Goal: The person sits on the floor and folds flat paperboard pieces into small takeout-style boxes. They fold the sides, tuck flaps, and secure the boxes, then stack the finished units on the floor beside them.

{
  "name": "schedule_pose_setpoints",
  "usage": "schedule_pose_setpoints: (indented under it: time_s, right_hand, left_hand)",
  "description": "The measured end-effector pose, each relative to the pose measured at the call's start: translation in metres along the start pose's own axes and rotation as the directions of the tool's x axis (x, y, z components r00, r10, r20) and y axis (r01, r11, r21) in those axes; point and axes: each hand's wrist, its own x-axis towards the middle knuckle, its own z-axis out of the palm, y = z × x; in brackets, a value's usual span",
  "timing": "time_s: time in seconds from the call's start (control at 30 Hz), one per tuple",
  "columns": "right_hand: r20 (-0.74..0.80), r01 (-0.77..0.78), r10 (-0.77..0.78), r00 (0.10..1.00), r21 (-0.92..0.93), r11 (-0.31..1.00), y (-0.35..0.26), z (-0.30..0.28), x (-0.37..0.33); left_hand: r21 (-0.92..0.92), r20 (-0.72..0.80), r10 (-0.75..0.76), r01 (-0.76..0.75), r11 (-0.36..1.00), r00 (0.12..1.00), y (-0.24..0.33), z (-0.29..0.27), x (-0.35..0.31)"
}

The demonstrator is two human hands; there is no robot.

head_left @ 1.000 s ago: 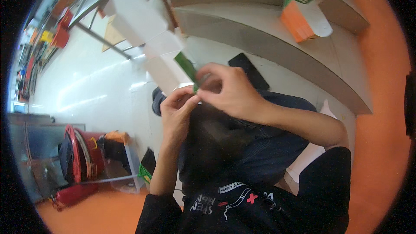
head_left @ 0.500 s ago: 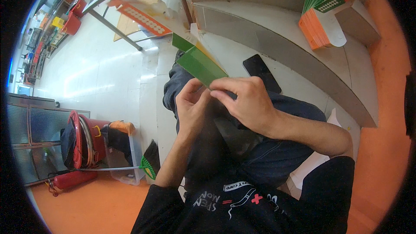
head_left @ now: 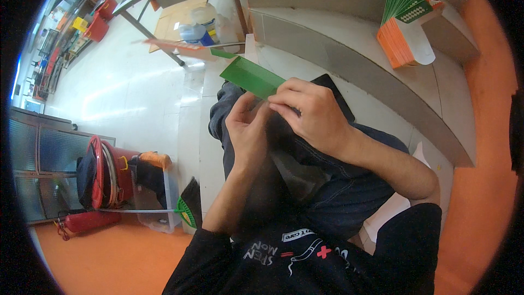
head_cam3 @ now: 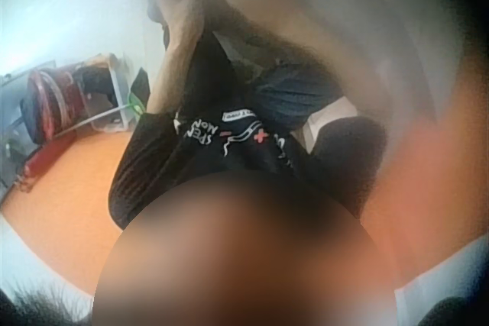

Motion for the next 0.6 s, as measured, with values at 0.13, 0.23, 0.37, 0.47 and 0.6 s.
schedule_pose_setpoints:
  time_s: [0.13,0.23,0.37,0.47,0.6]
  right_hand:
    - [-0.073,0.017,-0.016,0.997,0.013,1.000,0.004,-0.005,0.004]
    - [-0.028,-0.024,0.027,0.999,0.095,0.995,0.006,-0.010,0.007]
    - [0.029,-0.102,0.098,0.995,0.250,0.963,0.005,-0.009,0.009]
    - [0.100,-0.119,0.092,0.991,0.310,0.943,-0.001,-0.006,0.007]
    - [0.104,-0.159,0.138,0.985,0.225,0.961,-0.002,-0.016,0.010]
  left_hand:
    - [-0.019,0.071,0.060,-0.059,0.998,0.996,0.001,0.001,0.002]
    - [-0.032,0.091,0.070,-0.067,0.997,0.993,0.003,-0.001,0.003]
    - [0.108,0.101,-0.012,0.001,0.994,0.995,0.006,-0.012,0.005]
    - [0.243,0.065,0.007,-0.022,0.970,0.998,0.008,-0.016,0.007]
    - [0.255,0.104,0.100,-0.124,0.959,0.990,0.020,-0.007,0.010]
